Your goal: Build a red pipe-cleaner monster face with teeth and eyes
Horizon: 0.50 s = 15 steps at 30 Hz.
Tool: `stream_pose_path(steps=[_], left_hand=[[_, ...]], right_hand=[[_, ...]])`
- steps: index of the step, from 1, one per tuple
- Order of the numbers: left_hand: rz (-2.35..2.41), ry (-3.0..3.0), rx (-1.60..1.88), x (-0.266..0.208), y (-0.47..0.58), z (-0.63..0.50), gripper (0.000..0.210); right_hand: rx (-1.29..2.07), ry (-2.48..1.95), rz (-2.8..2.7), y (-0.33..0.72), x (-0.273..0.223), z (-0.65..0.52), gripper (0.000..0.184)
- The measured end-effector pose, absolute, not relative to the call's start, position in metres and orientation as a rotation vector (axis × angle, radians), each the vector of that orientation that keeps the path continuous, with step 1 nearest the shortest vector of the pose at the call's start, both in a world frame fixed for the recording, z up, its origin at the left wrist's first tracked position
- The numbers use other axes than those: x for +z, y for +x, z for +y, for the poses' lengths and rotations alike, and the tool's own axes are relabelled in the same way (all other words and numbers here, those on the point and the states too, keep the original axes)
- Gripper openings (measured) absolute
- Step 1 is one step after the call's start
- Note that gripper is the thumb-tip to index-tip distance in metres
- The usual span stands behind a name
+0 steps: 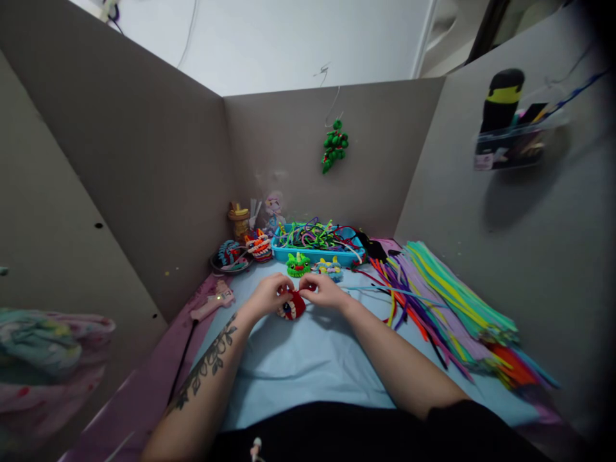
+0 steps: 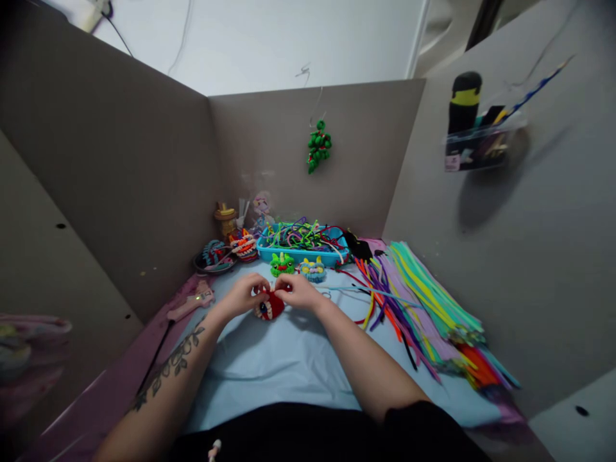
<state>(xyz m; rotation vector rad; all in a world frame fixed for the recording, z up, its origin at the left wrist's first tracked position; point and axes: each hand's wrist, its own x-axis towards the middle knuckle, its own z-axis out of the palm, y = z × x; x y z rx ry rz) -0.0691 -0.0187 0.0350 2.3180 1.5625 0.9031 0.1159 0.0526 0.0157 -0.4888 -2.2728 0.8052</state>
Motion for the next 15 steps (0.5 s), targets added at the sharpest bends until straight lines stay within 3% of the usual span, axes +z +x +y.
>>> stream_pose_path(steps=[3,7,9,12,15], left_hand=[[1.635,2.375,0.783,0.039,-0.057,-0.026,0.014],[1.718,2.362,0.742,0.036,-0.050,-0.025,0.008],[1.698,2.357,0.769,0.032,-0.051,-0.023,0.011],[1.680,2.355,0.805,0.029,-0.054,-0.023,0.015],[1.710,2.382,0.799,0.032,-0.054,-0.027,0.020]], right_hand=[[0.926,-0.489,-2.251,0.116,0.017,0.052,0.008],[1.195,-0.385,-2.169,0.115,0.014,0.057,0.030],[1.260,-0.427,-2.061,0.113,0.011,0.060,0.031],[1.097,-0.545,-2.022,0.107,0.007,0.062,0.015],[0.899,-0.504,-2.172,0.101,0.005,0.060,0.020]])
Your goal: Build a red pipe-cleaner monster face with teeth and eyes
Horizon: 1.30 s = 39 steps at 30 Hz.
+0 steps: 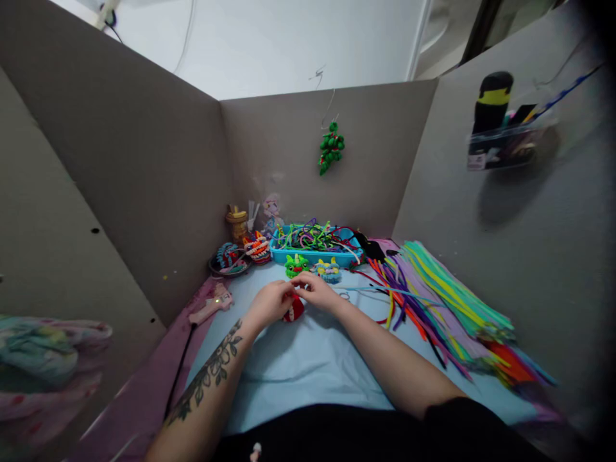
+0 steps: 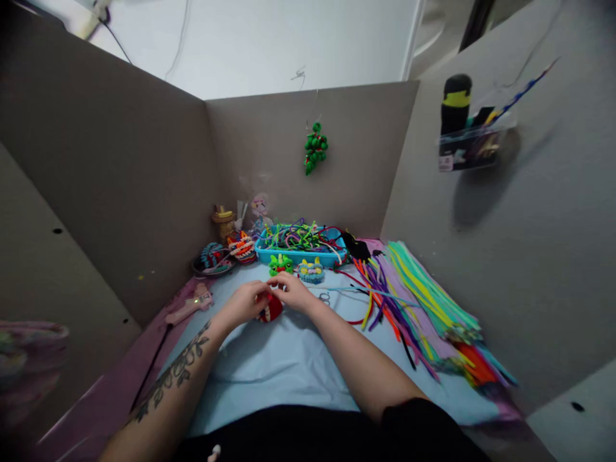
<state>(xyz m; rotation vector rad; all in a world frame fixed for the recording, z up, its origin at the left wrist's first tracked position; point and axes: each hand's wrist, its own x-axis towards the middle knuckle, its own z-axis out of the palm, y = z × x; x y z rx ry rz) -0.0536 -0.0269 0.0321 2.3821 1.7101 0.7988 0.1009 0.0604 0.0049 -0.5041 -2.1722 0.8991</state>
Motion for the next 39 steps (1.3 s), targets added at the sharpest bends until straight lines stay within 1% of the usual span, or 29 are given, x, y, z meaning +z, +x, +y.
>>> stream_pose_path(steps=[3,7,10,14,23,30,39], left_hand=[[1.739,2.400,0.761,0.038,-0.052,-0.031,0.022],[1.763,2.346,0.704,0.042,-0.053,-0.035,0.019],[1.772,2.341,0.733,0.040,-0.057,-0.037,0.018],[1.767,2.341,0.837,0.040,-0.064,-0.037,0.015],[1.895,2.208,0.856,0.038,-0.080,-0.027,0.015],[1.958,2.157,0.765,0.030,-0.083,-0.013,0.016],[1.973,2.262,0.698,0.023,-0.085,0.001,0.017]], right_hand=[[0.852,-0.427,-2.255,0.096,0.003,0.059,0.026],[0.838,-0.422,-2.263,0.093,0.000,0.059,0.018],[0.828,-0.423,-2.264,0.093,-0.002,0.061,0.014],[0.824,-0.432,-2.260,0.094,-0.006,0.063,0.014],[0.823,-0.454,-2.243,0.093,-0.010,0.062,0.013],[0.838,-0.423,-2.236,0.094,-0.011,0.062,0.014],[0.873,-0.359,-2.260,0.093,-0.010,0.062,0.015]])
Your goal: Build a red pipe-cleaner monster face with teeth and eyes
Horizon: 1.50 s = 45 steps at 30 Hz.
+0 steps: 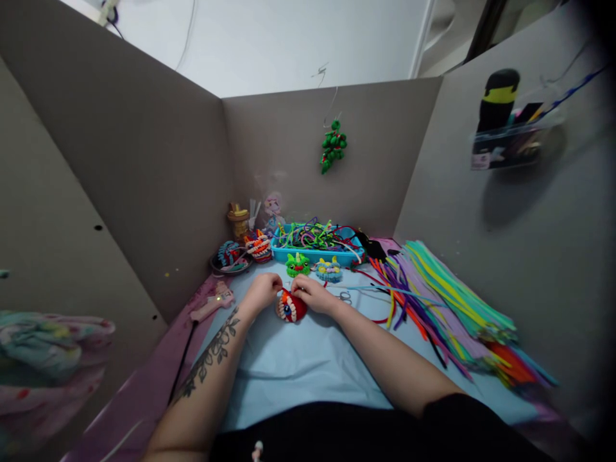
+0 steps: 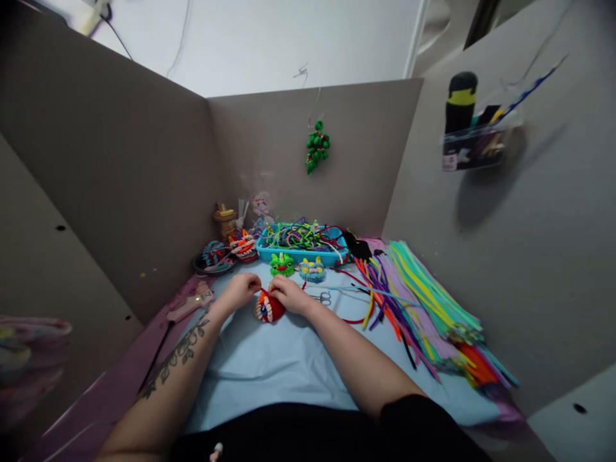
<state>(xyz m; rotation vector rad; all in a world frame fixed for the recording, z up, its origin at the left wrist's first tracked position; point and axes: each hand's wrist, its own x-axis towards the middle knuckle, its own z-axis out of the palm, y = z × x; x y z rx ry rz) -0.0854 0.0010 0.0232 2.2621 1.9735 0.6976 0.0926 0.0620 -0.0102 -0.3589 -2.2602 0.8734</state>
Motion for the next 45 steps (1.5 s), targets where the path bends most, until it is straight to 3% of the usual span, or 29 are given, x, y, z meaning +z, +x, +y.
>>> stream_pose_path(steps=[18,21,25,27,35,45], left_hand=[[1.511,2.559,0.824,0.027,-0.077,0.039,0.015],[1.586,2.416,1.076,0.028,-0.079,0.030,0.025],[1.634,2.323,1.263,0.033,-0.079,0.007,0.013],[1.625,2.318,1.280,0.036,-0.079,-0.006,0.012],[1.687,2.460,0.677,0.046,-0.078,-0.022,0.013],[1.788,2.396,0.651,0.039,-0.069,-0.021,0.021]], right_hand=[[0.852,-0.402,-2.243,0.094,-0.011,0.063,0.012],[0.887,-0.428,-2.222,0.096,-0.013,0.067,0.020],[0.907,-0.417,-2.228,0.098,-0.016,0.072,0.042],[0.893,-0.414,-2.226,0.098,-0.016,0.073,0.044],[0.823,-0.510,-2.253,0.095,-0.008,0.066,0.019],[0.829,-0.533,-2.239,0.097,-0.008,0.065,0.016]])
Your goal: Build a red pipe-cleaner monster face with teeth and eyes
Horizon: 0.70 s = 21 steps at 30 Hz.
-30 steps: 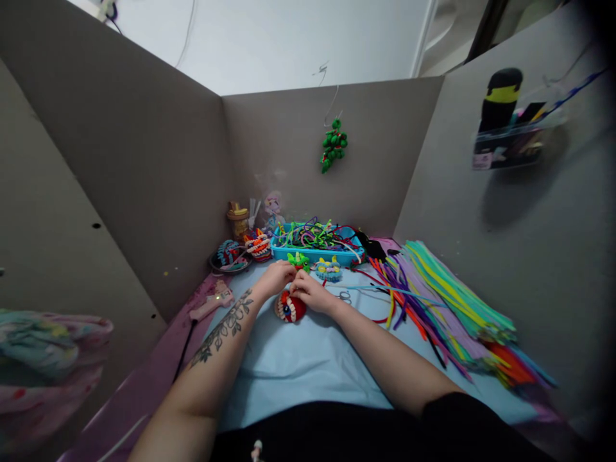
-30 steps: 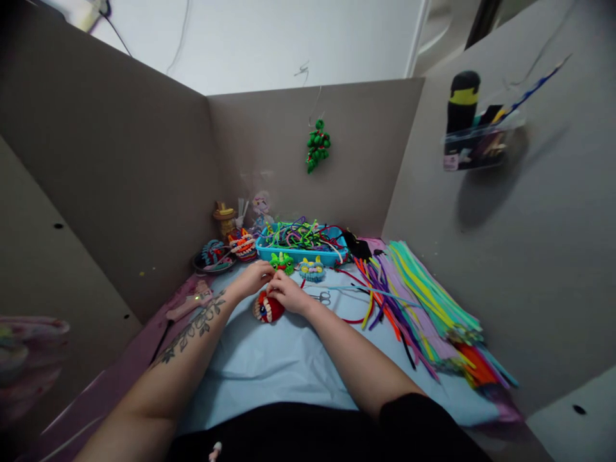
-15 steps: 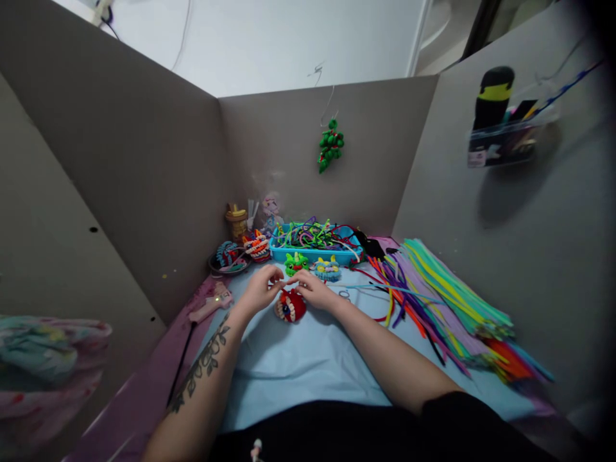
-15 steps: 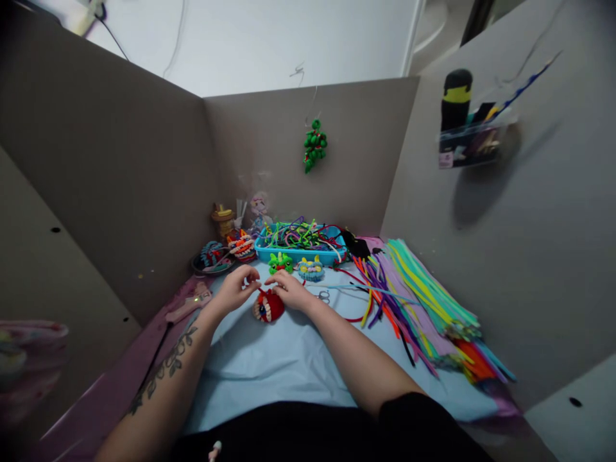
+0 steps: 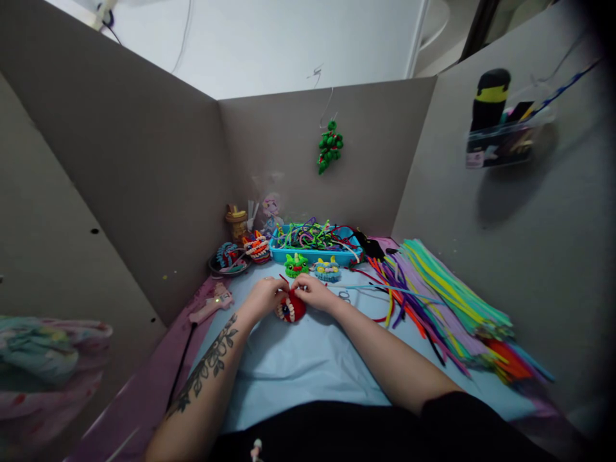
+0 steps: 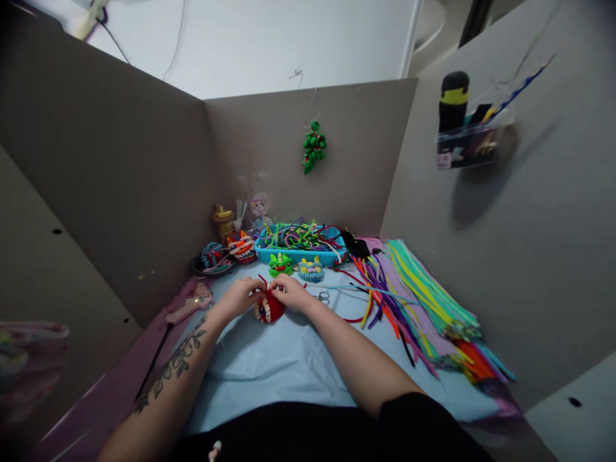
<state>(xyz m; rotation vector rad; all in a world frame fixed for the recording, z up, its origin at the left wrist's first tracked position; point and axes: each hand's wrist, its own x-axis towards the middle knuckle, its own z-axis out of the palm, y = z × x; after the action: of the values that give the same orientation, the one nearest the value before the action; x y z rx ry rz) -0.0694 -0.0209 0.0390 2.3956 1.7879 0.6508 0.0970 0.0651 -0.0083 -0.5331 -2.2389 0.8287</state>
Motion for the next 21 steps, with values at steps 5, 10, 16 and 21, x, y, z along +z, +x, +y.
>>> stream_pose_path(steps=[5,10,16,21], left_hand=[[1.808,2.391,0.678,0.035,-0.068,-0.018,0.015],[1.764,2.352,0.704,0.031,-0.064,-0.016,0.017],[1.707,2.320,0.760,0.027,-0.064,-0.012,0.014],[1.655,2.361,0.820,0.026,-0.064,-0.009,0.014]], right_hand=[[0.884,-0.573,-2.190,0.095,-0.011,0.064,0.014],[0.965,-0.583,-2.091,0.093,-0.015,0.066,0.041],[0.927,-0.520,-2.191,0.095,-0.015,0.068,0.034],[0.782,-0.588,-2.185,0.099,-0.009,0.066,0.014]])
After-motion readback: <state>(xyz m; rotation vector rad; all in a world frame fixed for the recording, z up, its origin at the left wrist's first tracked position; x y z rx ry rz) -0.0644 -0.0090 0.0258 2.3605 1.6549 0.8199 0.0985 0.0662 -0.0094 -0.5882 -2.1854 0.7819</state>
